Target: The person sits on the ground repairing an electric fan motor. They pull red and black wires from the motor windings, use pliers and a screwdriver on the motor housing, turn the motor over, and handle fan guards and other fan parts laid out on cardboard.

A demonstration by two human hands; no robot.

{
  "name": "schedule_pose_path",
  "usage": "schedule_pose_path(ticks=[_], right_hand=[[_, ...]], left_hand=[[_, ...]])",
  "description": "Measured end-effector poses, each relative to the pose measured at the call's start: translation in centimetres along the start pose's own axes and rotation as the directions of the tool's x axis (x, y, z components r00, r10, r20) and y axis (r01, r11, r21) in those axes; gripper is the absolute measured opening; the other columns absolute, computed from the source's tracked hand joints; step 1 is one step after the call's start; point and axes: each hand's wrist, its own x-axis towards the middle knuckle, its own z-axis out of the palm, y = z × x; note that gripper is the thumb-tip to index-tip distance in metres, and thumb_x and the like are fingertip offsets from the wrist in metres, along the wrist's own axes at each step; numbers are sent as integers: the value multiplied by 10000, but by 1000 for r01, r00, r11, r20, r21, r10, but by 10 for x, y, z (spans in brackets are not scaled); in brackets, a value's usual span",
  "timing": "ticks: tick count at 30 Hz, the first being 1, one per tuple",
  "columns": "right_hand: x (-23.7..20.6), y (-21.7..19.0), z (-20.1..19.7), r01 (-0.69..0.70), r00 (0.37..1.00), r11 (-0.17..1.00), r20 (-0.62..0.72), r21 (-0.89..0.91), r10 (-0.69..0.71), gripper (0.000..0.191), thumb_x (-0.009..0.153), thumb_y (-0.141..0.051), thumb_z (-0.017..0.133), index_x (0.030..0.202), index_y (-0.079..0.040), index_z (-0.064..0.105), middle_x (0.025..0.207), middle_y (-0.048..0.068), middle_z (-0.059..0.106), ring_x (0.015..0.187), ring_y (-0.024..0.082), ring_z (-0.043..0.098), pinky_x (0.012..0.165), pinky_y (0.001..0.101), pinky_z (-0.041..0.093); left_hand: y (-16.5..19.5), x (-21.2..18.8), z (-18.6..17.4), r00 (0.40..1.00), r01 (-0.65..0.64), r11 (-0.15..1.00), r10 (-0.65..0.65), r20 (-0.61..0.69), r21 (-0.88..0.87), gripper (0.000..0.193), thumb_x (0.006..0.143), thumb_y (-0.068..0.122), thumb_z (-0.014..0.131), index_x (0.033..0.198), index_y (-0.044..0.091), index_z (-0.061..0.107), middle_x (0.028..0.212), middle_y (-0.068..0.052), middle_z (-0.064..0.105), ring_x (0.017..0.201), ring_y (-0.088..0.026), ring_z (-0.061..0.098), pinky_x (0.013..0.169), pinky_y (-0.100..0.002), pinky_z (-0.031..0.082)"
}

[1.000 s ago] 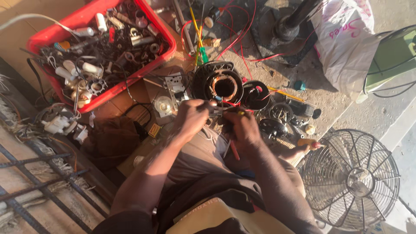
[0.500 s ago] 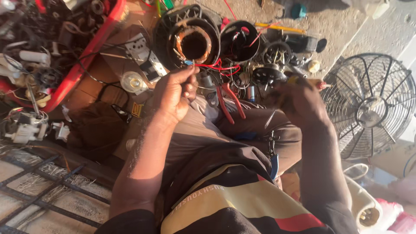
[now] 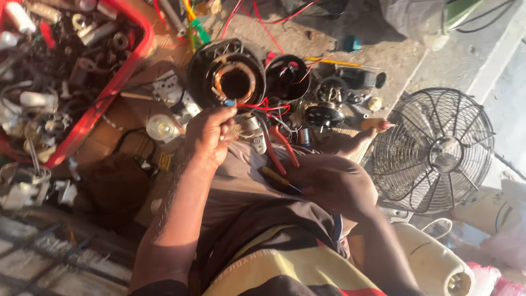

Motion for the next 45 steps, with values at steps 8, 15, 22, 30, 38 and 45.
schedule_pose_path(ticks=[8, 15, 22, 30, 38, 45], right_hand=[[-78, 58, 18, -708, 633, 666, -631, -237, 448, 380, 776, -312, 874, 1062, -79, 787, 1037, 90, 794, 910, 243, 757, 808, 392, 605], [-92, 80, 12, -519, 617, 823, -566, 229, 547, 296, 845, -197, 789, 1098, -48, 820, 886, 118, 761, 730, 214, 651, 580, 398, 518], [-155, 20, -26, -551, 507, 824, -730, 135, 459, 331, 935, -171, 694, 1257, -115, 747, 963, 102, 791, 780, 174, 692, 657, 344, 521], [-170, 24, -4, -346, 640, 900, -768, -264, 20, 305, 914, -146, 692, 1212, -130, 750, 1087, 39, 788, 916, 126, 744, 794, 297, 576], [-112, 68, 32, -287, 500, 951, -865, -115, 46, 450, 820, -186, 772, 1227, -58, 628, 1074, 97, 716, 928, 198, 723, 774, 345, 563], [-81, 96, 45, -318, 633, 919, -774, -235, 20, 330, 816, -308, 789, 1045, -76, 740, 1122, 156, 700, 994, 330, 705, 855, 452, 550]], left_hand=[[11, -9, 3, 999, 27, 998, -25, -46, 48, 138, 782, -23, 760, 867, 6, 655, 725, -64, 600, 531, -82, 482, 441, -207, 320], [16, -7, 5, 999, 36, 997, -33, -37, 73, 131, 777, -15, 754, 891, -3, 690, 733, -64, 598, 539, -83, 481, 445, -209, 327], [14, 0, -1, 999, 30, 997, -28, -28, 75, 119, 780, -6, 767, 863, 13, 682, 736, -59, 605, 551, -84, 484, 454, -209, 334], [16, 8, -5, 999, 50, 994, -51, 11, 94, 113, 790, 4, 767, 839, 33, 669, 725, -38, 589, 550, -71, 478, 448, -206, 319], [17, 13, -9, 996, 85, 994, -85, -7, 73, 114, 805, 36, 762, 826, 36, 650, 716, -35, 593, 527, -71, 470, 427, -209, 307], [27, 1, -2, 993, -114, 931, 117, 12, 346, 90, 790, 46, 750, 845, 4, 692, 672, -34, 597, 489, -68, 479, 405, -211, 311]])
